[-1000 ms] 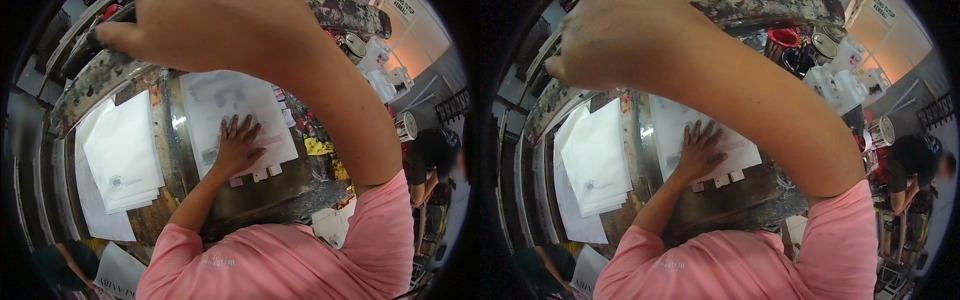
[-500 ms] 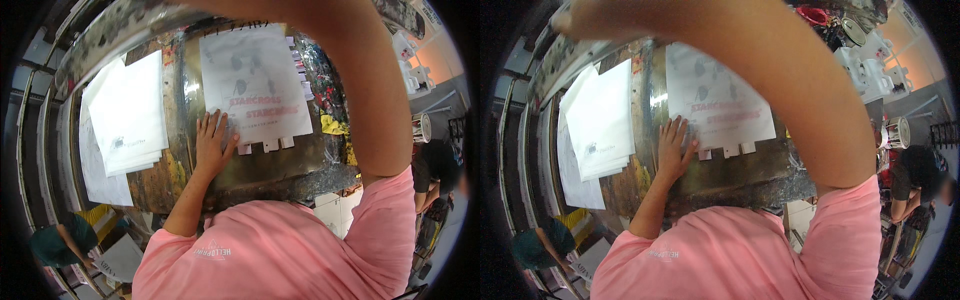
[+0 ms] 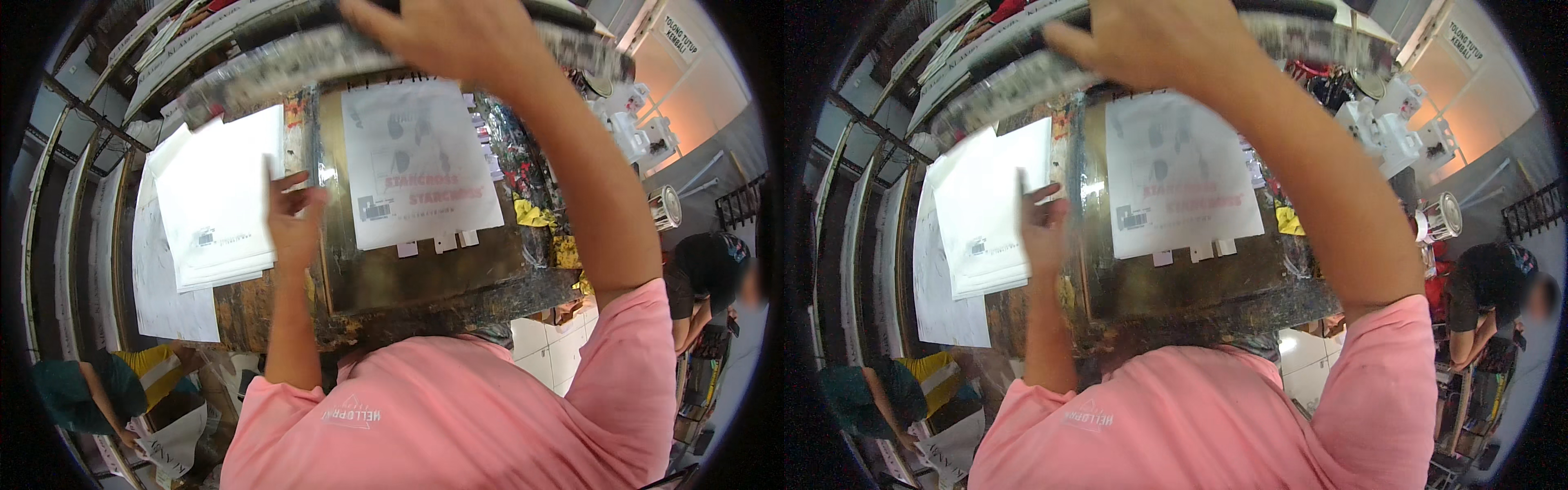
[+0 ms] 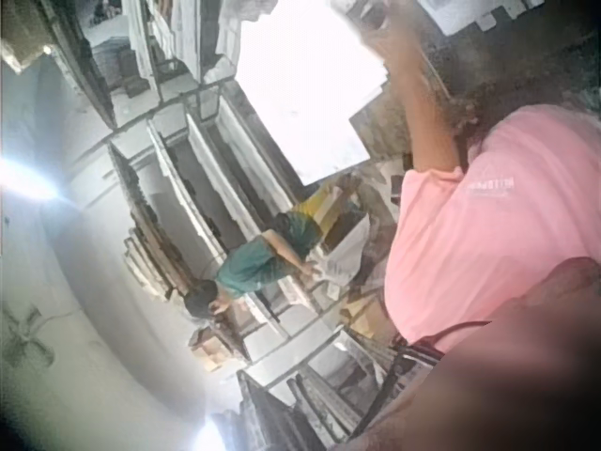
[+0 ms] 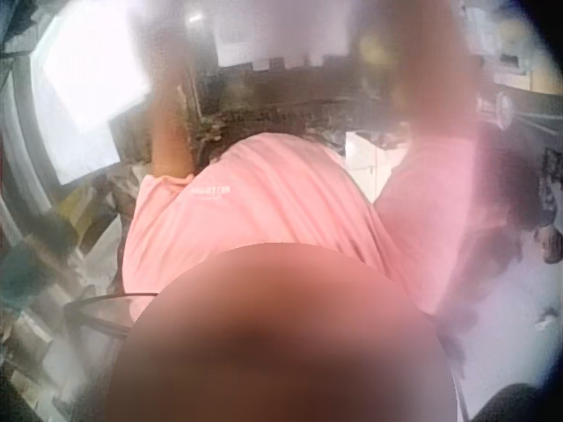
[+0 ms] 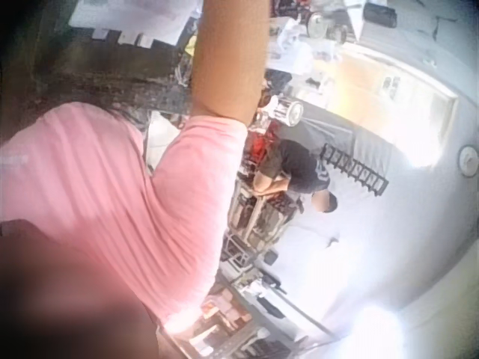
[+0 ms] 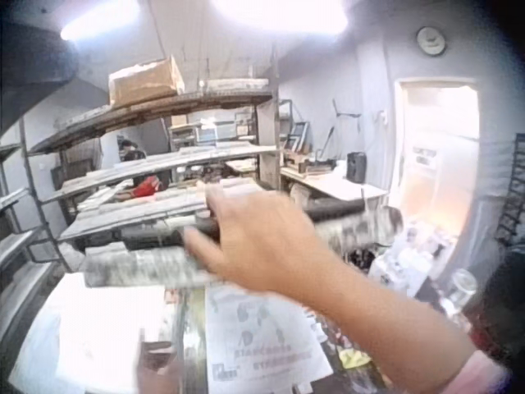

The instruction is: The person repeatedly places white paper sheets under a screen printing frame, pulls a squeegee across the screen to transfer ink, then lifts the frame and removes the printed sheet. The printed sheets are stacked to the side while the process continues.

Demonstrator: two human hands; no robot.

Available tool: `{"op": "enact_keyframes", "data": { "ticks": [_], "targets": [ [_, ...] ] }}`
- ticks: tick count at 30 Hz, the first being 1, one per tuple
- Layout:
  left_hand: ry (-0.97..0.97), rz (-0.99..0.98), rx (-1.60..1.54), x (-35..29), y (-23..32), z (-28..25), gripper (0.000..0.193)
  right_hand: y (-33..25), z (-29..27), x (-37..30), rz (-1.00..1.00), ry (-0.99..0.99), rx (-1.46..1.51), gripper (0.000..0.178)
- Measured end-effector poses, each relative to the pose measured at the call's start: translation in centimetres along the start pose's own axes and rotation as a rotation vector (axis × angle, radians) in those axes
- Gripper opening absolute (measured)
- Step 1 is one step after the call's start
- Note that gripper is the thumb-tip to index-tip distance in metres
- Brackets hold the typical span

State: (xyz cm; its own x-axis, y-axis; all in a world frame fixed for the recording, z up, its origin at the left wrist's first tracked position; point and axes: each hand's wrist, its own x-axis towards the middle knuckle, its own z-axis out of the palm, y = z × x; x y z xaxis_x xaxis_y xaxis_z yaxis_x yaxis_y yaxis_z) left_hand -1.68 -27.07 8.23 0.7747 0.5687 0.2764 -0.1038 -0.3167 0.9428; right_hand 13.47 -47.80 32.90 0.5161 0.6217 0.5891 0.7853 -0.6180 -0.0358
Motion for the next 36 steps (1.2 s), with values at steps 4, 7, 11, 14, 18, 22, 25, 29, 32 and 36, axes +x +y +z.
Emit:
{"op": "enact_keyframes", "data": {
  "ticks": [4,7,11,14,18,22,25,29,32,36],
  "targets": [
    [-0.204,-0.119,-0.392,0.3,8.9,-5.6,0.086,-0.4,3.1,-7.5,-0.087,-0.177,-0.030,0.040],
    [-0.154,-0.244,-0.154,-5.3,3.3,-4.5,0.089,0.4,4.7,-11.9,-0.219,-0.529,0.130,0.043],
    [-0.156,0.079,0.545,-9.9,-4.3,-4.7,0.107,2.4,11.0,-16.4,-0.133,-0.550,0.342,0.036],
    [-0.127,0.165,0.631,-11.0,-6.3,-4.3,0.115,5.4,17.4,-13.2,-0.101,-0.370,0.320,0.031],
    [-0.154,0.202,0.656,-11.0,-7.0,-4.7,0.125,11.3,26.9,-5.0,-0.100,-0.327,0.069,0.033],
    [-0.226,0.150,0.657,-10.7,-7.2,-4.9,0.128,16.3,33.6,0.2,-0.109,-0.325,0.009,0.037],
    [-0.229,0.119,0.637,-10.8,-7.5,-4.9,0.131,16.8,35.9,1.1,-0.131,-0.326,0.047,0.040],
    [-0.224,0.115,0.693,-10.5,-7.1,-4.9,0.130,15.0,34.4,0.1,-0.123,-0.416,0.054,0.036],
    [-0.228,0.080,0.787,-10.4,-6.7,-4.9,0.127,14.1,34.7,-1.3,-0.101,-0.316,0.016,0.030],
    [-0.278,0.056,0.780,-10.4,-7.3,-5.0,0.122,12.9,35.1,-3.5,-0.054,-0.223,-0.009,0.030]
  ]
}}
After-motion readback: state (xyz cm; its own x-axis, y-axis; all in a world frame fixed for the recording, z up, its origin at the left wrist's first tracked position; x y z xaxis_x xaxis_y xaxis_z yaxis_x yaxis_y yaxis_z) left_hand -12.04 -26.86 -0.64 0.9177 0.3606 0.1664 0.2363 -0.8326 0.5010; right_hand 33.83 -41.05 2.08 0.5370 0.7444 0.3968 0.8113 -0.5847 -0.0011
